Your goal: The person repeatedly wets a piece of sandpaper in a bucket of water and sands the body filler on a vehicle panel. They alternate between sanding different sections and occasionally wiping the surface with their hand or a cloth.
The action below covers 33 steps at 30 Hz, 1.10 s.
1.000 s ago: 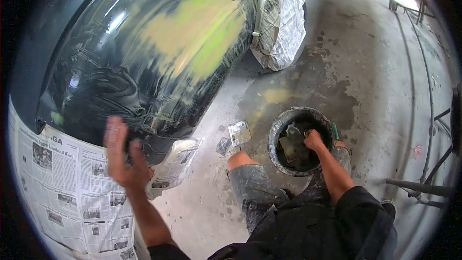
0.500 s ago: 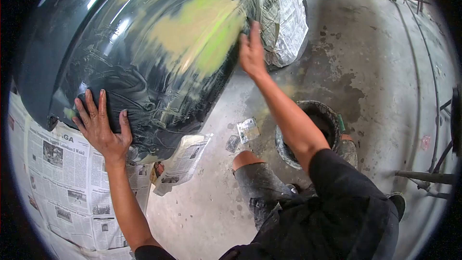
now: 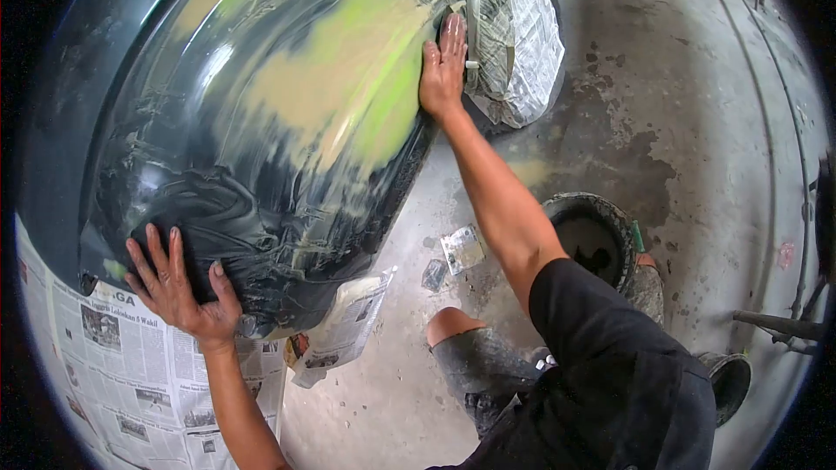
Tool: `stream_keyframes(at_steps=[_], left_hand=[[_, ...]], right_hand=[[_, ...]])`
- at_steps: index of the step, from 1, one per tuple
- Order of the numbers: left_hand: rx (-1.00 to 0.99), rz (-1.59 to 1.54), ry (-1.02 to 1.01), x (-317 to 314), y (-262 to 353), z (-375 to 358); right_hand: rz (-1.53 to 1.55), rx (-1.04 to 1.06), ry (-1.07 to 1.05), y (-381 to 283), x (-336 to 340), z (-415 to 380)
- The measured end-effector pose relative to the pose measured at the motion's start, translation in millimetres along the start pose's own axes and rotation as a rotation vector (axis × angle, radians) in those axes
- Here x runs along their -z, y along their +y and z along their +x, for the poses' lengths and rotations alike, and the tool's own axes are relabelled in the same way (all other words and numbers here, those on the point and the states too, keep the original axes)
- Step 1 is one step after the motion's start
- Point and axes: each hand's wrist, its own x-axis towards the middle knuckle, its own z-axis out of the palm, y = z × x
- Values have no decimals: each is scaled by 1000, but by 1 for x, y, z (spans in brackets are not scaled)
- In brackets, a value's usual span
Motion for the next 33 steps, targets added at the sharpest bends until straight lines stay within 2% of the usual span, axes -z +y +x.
stream_keyframes(at_steps=[2,5,8,11,14,16,18,20,22,25,28,33], left_hand=[[1,5,-27,1,-2,0],[-12,8,-21,1,-4,0],[-23,-4,-29,0,-5,-2],[-16,-19,-27,-3,-7,-4],[-1,-29,-13,-2,-4,-5],[-5,-1,-17,-3,-6,-5],[-16,8,-23,-2,-6,-4],[-32,-8,-13,-3,-7,-5],[-25,12,-31,-4,-6,-6],[-21,9,0,-5,-5,-4],[-31,23,-18,-1,-5,-2],[-26,14,-25,-3,-6,-6]], right_hand=[[-9,29,6,-10,0,-20],[87,170,-151,-65,0,-127],[-28,228,-220,-36,10,-87],[12,-65,29,3,3,12],[14,-24,6,7,1,-13],[8,-69,-49,-13,7,-72],[53,-8,-126,-5,4,-107],[50,-15,-75,3,1,-58],[-8,-123,19,13,-4,-3],[119,-159,13,14,5,-12],[82,-208,4,24,1,-48],[49,-227,92,-4,2,18]])
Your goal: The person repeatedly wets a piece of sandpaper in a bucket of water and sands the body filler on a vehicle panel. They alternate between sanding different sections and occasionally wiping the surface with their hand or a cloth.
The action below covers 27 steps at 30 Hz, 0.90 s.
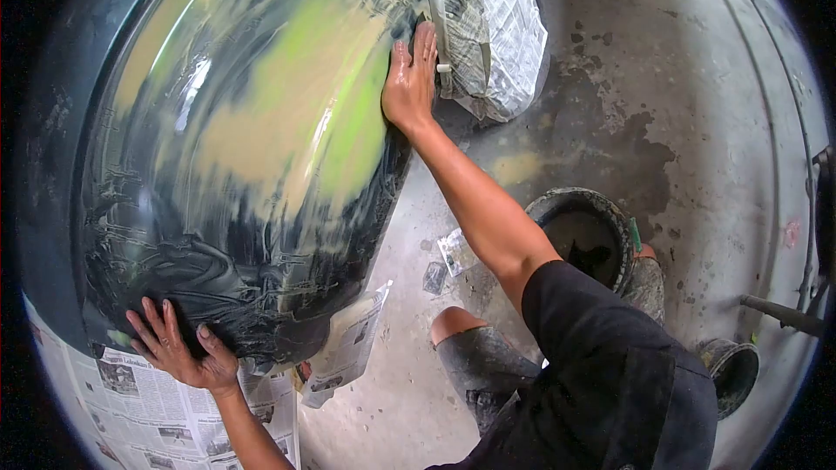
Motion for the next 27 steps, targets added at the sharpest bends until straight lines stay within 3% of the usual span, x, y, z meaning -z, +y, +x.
stream_keyframes(at_steps=[5,7,8,11,15,17,23,25,27], left_hand=[[8,-5,7,1,2,2],[0,0,-11,1,2,2],[0,2,-11,1,1,1],[9,7,-10,1,2,1],[16,11,-15,2,0,0],[15,4,-5,1,2,1],[16,-8,-5,0,0,0],[14,-7,-36,2,0,-2],[13,-30,7,1,2,2]], right_hand=[[5,44,-67,34,8,-39],[68,-59,-33,17,8,-25],[17,73,-26,22,3,-7],[64,96,3,15,7,-3],[53,-54,-128,38,22,-53],[36,-116,-142,33,11,-35],[-52,40,-51,-37,-14,87],[-95,27,-74,-27,-16,89],[-57,170,-17,-19,-13,82]])
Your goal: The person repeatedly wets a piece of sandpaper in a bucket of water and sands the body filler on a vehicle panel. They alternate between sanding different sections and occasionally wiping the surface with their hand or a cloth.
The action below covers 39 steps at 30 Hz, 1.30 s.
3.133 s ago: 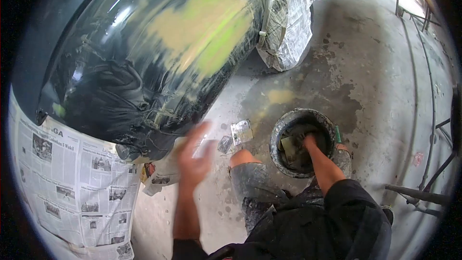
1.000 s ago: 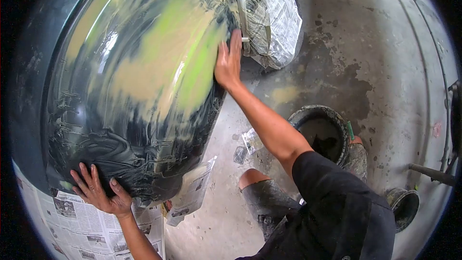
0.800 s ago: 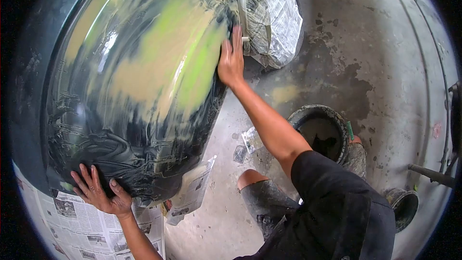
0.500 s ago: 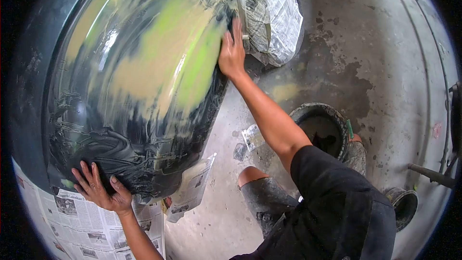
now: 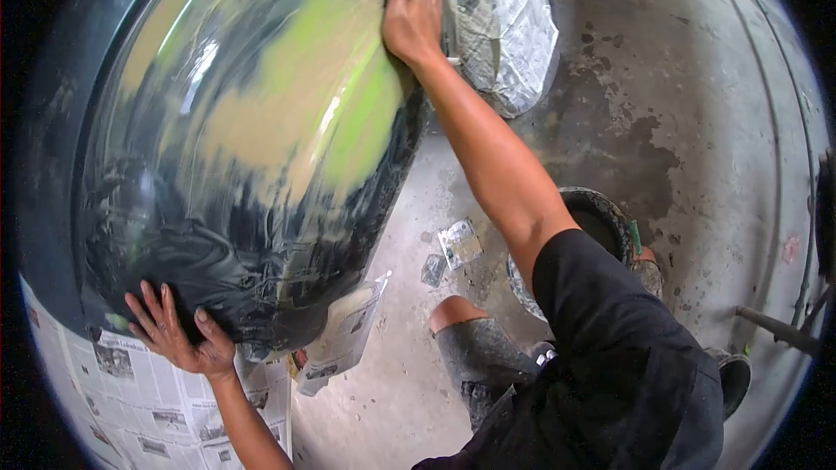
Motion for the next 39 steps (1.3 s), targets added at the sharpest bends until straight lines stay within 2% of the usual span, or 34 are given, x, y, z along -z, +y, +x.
stream_keyframes(at_steps=[2,5,7,8,10,11,13,15,16,18,19,22,23,24,25,27,29,31,32,34,35,37,38,39], left_hand=[[9,11,-2,0,-1,-1],[22,-11,17,0,4,3],[22,30,1,1,4,2],[23,37,-5,1,4,2],[14,24,-1,1,4,2],[7,10,13,0,5,3],[8,8,16,0,5,3],[11,-1,26,-1,3,0],[14,0,13,-2,3,-1],[39,-27,52,-3,6,0],[42,-22,58,-3,4,1],[44,-23,49,-2,6,-1],[46,-9,38,-1,7,-1],[45,5,32,-1,7,0],[38,3,34,-1,7,2],[29,11,22,-1,6,2],[31,0,35,-2,7,2],[31,-9,44,-2,7,2],[32,-13,35,-2,6,1],[38,12,21,-2,5,-1],[40,9,25,-2,5,-2],[39,-12,43,-2,6,0],[34,-20,49,-2,6,1],[30,-5,35,-1,6,1]], right_hand=[[34,0,-1,-4,-2,-33],[18,130,-94,-38,10,-123],[45,171,-303,-73,14,-215],[43,188,-488,-89,18,-259],[131,513,-424,-102,25,-311],[138,508,-427,-93,24,-310],[-6,519,-529,-71,28,-253],[-75,244,-176,-27,10,-176],[55,147,-29,-3,11,-130],[13,-10,62,16,0,-103],[4,-20,8,-5,7,-114],[-89,244,-338,-68,13,-229],[-332,338,-657,-103,26,-266],[-266,445,-891,-127,45,-280],[-267,441,-884,-112,38,-291],[100,970,-403,-62,16,-318],[-91,637,-468,-43,25,-266],[56,295,-219,-13,19,-208],[54,288,-225,-11,14,-198],[150,31,-3,-10,10,-185],[136,-9,-54,-23,10,-205],[105,167,-204,-43,9,-281],[-440,62,-900,-84,32,-299],[-287,86,-1185,-89,39,-321]])
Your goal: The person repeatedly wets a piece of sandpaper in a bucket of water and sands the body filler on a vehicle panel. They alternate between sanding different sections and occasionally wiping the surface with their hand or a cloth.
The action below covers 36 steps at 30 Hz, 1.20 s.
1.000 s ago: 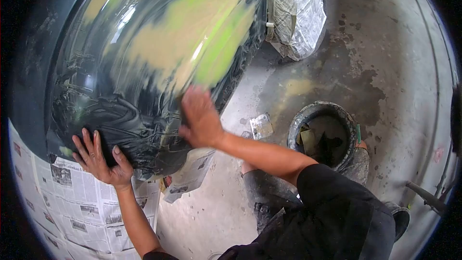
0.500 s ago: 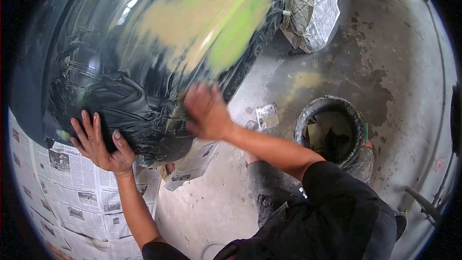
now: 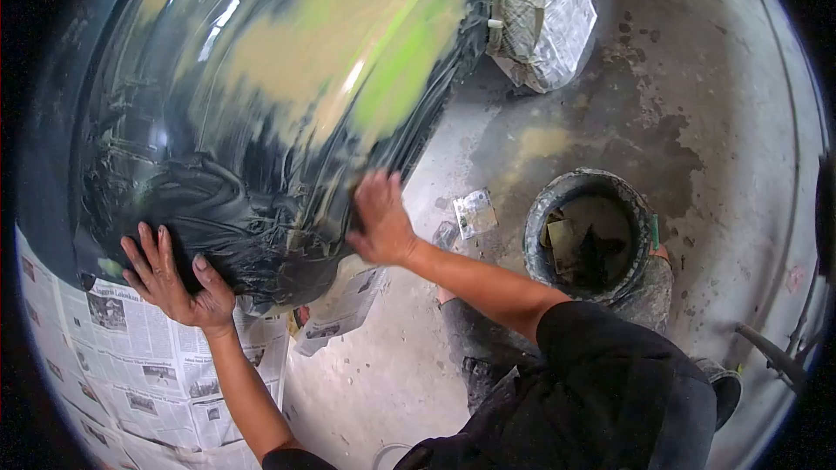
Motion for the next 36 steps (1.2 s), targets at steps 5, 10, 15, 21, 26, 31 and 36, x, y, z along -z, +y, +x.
stream_keyframes(at_steps=[5,10,15,21,26,31,36], left_hand=[[-23,19,-13,-1,-5,-3],[-11,11,0,-2,-4,-2],[-27,29,-4,-2,-4,0],[-21,18,0,-4,-6,-3],[-1,24,9,-3,-4,-3],[-28,34,-19,-2,-8,-5],[-9,28,-1,-4,-8,-6]], right_hand=[[178,215,929,89,9,49],[567,-88,1158,150,80,93],[530,20,906,33,-31,18],[652,-154,1129,144,60,94],[817,-158,1171,109,30,81],[804,-180,1111,72,-17,59],[993,-316,1160,153,54,95]])
